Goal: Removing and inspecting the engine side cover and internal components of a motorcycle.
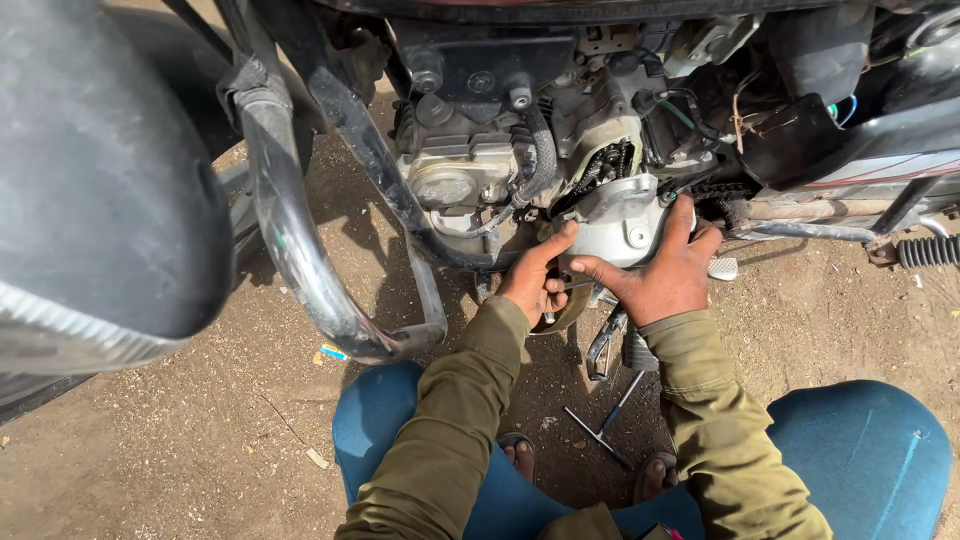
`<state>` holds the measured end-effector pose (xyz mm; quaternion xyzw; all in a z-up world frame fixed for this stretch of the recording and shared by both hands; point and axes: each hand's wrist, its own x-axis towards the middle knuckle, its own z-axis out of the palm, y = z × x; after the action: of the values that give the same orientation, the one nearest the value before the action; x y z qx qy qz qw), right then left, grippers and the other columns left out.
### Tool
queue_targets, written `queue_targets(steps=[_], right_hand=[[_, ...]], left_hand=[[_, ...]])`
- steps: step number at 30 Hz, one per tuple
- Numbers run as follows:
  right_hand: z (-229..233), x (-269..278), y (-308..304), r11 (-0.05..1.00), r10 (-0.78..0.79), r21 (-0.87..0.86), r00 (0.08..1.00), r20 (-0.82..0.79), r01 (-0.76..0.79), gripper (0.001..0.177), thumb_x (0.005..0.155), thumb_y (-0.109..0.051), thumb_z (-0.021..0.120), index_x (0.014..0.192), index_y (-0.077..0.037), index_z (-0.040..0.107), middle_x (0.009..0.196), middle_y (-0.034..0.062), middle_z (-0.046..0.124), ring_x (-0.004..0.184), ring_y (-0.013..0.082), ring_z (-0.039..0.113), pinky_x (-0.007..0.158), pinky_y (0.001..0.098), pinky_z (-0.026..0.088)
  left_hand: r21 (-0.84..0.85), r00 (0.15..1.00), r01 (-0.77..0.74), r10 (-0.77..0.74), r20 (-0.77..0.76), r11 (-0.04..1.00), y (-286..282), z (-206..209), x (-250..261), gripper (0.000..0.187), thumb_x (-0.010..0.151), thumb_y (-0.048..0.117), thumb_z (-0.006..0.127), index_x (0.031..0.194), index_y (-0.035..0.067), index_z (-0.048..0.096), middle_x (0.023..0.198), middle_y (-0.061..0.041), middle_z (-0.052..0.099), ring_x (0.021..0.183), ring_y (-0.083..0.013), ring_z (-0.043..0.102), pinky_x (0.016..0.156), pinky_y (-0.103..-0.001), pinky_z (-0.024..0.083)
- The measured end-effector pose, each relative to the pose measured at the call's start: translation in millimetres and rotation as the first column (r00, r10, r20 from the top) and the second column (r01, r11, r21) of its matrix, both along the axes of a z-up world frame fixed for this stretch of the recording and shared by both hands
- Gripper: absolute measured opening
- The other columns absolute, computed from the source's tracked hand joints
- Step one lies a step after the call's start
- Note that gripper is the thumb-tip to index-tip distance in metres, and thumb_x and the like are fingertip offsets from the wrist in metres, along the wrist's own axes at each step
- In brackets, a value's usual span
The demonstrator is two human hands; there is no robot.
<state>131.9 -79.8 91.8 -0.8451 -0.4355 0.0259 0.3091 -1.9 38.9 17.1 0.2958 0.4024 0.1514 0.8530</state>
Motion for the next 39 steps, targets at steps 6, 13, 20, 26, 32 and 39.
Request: queue_targets(steps=[6, 13, 20, 26, 32, 39], right_hand=[[-26.4, 22.7, -7.7, 0.959, 0.028, 0.276, 0.955, -0.294, 0.057, 0.111, 0.079, -0.059, 0.083, 0.155, 0.006, 0.034, 0.138, 0.0278, 0.044, 0.119, 0.0373, 0.058, 0.102, 0.044, 0.051], [-88.5, 67.6, 15.7, 0.858, 0.19, 0.415, 0.563, -0.804, 0.302, 0.098, 0.084, -0.051, 0.08, 0.15, 0.007, 0.035, 0.135, 0.0206, 0.056, 0.124, 0.0281, 0.057, 0.106, 0.0372, 0.047], [-82.1, 96.2, 30.0, 0.941, 0.148, 0.238, 0.34, -0.929, 0.241, 0.116, 0.073, -0.063, 0.08, 0.146, 0.011, 0.029, 0.134, 0.0261, 0.058, 0.122, 0.0305, 0.061, 0.104, 0.0383, 0.049], [-85.8, 102.6, 39.6, 0.974, 0.047, 0.119, 0.343, -0.938, 0.193, 0.127, 0.071, -0.071, 0.077, 0.147, 0.015, 0.024, 0.137, 0.0302, 0.056, 0.123, 0.033, 0.062, 0.1, 0.0402, 0.053], [-97.8, 113.4, 40.5, 0.974, 0.087, 0.145, 0.302, -0.949, 0.174, 0.138, 0.071, -0.07, 0.079, 0.153, 0.016, 0.01, 0.146, 0.0293, 0.051, 0.13, 0.0331, 0.058, 0.103, 0.0389, 0.051], [-82.9, 105.2, 34.6, 0.987, 0.075, 0.118, 0.332, -0.94, 0.113, 0.138, 0.07, -0.07, 0.075, 0.154, 0.015, 0.006, 0.146, 0.0304, 0.05, 0.131, 0.0345, 0.057, 0.104, 0.0394, 0.051]], left_hand=[[0.053, 0.996, 0.046, -0.042, -0.074, 0.998, -1.5, 2.1, 14.5, 0.069, 0.065, 0.067, 0.083, 0.111, 0.019, 0.066, 0.086, 0.011, 0.052, 0.055, -0.0014, 0.036, 0.05, -0.022, 0.035], [0.147, 0.991, -0.002, 0.022, -0.134, 0.989, -9.7, 5.7, 17.2, 0.083, 0.059, 0.072, 0.083, 0.119, 0.016, 0.067, 0.088, 0.007, 0.049, 0.055, -0.002, 0.037, 0.049, -0.025, 0.037], [0.16, 0.989, -0.028, 0.05, -0.138, 0.987, -12.6, 1.8, 21.1, 0.087, 0.06, 0.074, 0.079, 0.125, 0.018, 0.062, 0.096, 0.005, 0.05, 0.057, -0.0043, 0.035, 0.05, -0.027, 0.04], [0.183, 0.99, -0.034, 0.059, -0.132, 0.982, -19.0, 12.6, 16.9, 0.089, 0.064, 0.075, 0.076, 0.131, 0.019, 0.062, 0.101, 0.002, 0.054, 0.06, -0.0074, 0.039, 0.054, -0.03, 0.041], [0.202, 0.985, -0.004, 0.038, -0.166, 0.979, -27.5, 36.7, 20.4, 0.093, 0.066, 0.079, 0.068, 0.14, 0.024, 0.061, 0.113, 0.004, 0.06, 0.062, -0.0076, 0.036, 0.058, -0.03, 0.04], [0.221, 0.988, 0.04, -0.006, -0.156, 0.974, -21.7, 24.4, 14.9, 0.099, 0.067, 0.081, 0.069, 0.142, 0.016, 0.062, 0.117, -0.001, 0.059, 0.066, -0.0137, 0.032, 0.059, -0.032, 0.042]])
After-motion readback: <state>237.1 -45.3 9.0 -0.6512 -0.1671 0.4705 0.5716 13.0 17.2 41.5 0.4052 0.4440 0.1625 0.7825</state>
